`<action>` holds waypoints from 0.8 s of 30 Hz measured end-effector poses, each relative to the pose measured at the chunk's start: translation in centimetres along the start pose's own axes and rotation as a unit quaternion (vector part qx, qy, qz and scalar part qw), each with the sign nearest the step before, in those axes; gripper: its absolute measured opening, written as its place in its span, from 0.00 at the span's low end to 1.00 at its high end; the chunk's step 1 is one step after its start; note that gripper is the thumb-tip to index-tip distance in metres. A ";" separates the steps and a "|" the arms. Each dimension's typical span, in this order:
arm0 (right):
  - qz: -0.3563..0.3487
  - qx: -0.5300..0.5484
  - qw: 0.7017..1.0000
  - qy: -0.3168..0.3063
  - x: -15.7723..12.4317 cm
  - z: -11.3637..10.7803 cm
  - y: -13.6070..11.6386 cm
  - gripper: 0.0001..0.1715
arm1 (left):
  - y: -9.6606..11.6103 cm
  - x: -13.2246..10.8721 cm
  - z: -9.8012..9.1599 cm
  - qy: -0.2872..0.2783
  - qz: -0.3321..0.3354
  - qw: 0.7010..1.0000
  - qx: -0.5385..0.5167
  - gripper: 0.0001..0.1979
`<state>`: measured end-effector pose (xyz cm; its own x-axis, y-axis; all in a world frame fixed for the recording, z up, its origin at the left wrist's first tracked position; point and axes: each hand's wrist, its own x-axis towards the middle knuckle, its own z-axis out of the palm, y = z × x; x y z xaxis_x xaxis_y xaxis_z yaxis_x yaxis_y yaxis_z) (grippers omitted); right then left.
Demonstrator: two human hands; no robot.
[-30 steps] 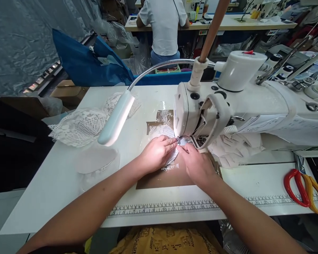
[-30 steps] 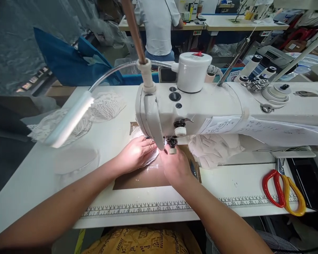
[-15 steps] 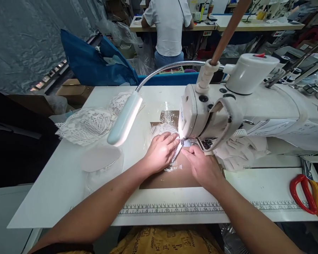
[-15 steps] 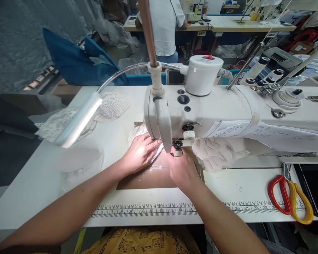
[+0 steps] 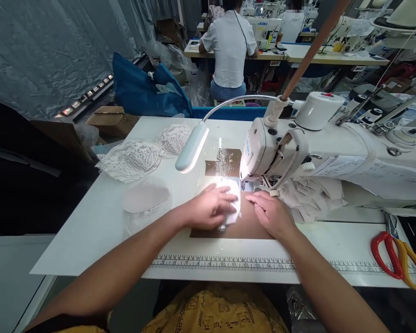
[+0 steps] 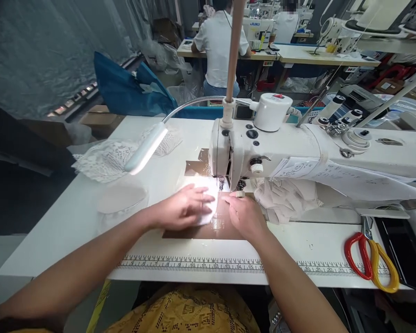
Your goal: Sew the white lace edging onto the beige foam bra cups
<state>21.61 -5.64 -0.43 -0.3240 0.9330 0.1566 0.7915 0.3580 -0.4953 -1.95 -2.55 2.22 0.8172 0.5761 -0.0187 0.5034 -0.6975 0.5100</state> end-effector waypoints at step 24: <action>-0.010 -0.198 0.979 -0.049 0.2 0.5 -1.0 0.24 | 0.5 2.6 1.6 0.067 -0.009 0.986 0.155 0.20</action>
<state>20.55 -5.81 -0.32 -0.3742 0.9247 0.0701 0.9171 0.3802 -0.1201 0.86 -2.02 1.05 0.7734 0.6262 0.0985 0.5963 -0.7714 0.2224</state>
